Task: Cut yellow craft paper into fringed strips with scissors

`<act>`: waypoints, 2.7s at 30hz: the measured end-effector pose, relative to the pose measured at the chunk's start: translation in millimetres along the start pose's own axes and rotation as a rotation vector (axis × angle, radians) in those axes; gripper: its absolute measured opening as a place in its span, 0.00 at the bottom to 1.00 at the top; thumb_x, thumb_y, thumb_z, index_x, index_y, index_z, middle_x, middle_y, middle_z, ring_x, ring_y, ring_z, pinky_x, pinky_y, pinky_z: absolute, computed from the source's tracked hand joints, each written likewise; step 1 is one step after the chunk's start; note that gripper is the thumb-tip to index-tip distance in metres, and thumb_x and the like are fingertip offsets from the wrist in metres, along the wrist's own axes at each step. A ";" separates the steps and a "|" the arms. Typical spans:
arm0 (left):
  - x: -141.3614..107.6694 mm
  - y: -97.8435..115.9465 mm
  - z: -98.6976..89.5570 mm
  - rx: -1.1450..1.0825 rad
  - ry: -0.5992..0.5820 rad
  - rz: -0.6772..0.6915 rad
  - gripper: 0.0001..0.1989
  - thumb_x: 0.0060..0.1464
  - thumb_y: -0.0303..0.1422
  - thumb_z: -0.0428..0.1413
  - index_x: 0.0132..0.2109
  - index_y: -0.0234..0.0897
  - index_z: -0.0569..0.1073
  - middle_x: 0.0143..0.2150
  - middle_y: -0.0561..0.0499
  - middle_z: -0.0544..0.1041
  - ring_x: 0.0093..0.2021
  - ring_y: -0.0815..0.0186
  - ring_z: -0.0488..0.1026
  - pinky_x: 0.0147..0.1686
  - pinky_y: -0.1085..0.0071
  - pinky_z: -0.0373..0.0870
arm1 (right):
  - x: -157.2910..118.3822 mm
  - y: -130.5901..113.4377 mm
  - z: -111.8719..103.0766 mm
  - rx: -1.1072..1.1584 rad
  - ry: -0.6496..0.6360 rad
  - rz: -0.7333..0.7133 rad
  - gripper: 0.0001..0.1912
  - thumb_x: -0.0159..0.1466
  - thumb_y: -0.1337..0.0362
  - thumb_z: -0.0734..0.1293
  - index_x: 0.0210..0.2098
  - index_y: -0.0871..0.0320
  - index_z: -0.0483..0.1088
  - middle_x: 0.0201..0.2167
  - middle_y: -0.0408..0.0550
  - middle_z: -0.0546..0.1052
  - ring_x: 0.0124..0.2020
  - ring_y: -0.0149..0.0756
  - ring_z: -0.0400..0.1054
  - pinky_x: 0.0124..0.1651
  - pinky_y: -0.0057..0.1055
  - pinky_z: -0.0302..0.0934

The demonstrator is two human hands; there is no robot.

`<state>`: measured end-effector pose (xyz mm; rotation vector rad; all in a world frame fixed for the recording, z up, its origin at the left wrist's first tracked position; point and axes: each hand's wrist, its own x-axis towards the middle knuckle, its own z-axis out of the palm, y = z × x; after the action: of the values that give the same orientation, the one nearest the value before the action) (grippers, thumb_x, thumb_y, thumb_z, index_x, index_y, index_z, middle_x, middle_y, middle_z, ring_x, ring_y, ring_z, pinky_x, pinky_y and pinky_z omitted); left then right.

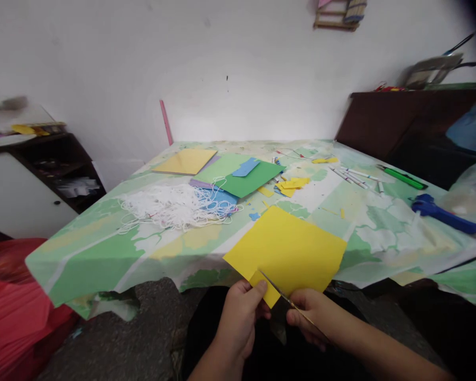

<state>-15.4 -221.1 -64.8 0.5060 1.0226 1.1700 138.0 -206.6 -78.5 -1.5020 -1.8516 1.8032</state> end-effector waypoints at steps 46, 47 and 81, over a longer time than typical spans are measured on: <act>130.3 113.1 59.1 0.378 0.035 0.432 0.05 0.36 0.25 0.49 0.26 0.34 0.66 0.19 0.56 0.68 0.19 0.73 0.64 0.21 0.75 0.63 | 49.7 -93.8 -170.5 -0.186 0.711 -0.427 0.15 0.51 0.53 0.62 0.28 0.59 0.62 0.31 0.48 0.70 0.32 0.37 0.63 0.33 0.29 0.55; 135.3 109.7 62.9 0.422 0.013 0.450 0.05 0.35 0.24 0.49 0.24 0.34 0.67 0.18 0.56 0.67 0.19 0.73 0.63 0.20 0.76 0.61 | 58.8 -100.9 -161.9 -0.049 0.671 -0.492 0.14 0.49 0.55 0.63 0.28 0.60 0.62 0.29 0.47 0.70 0.31 0.36 0.63 0.33 0.29 0.55; 159.3 96.2 73.4 0.558 -0.113 0.664 0.09 0.42 0.36 0.54 0.26 0.33 0.69 0.20 0.54 0.67 0.20 0.73 0.63 0.21 0.77 0.61 | 116.5 -107.4 -115.0 0.961 0.375 -0.787 0.16 0.48 0.57 0.65 0.25 0.56 0.52 0.18 0.38 0.62 0.19 0.29 0.60 0.21 0.27 0.56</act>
<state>5.0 -28.2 -15.8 1.4185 1.1159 1.3992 104.8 -22.9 -19.4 -0.5624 -0.9070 1.4761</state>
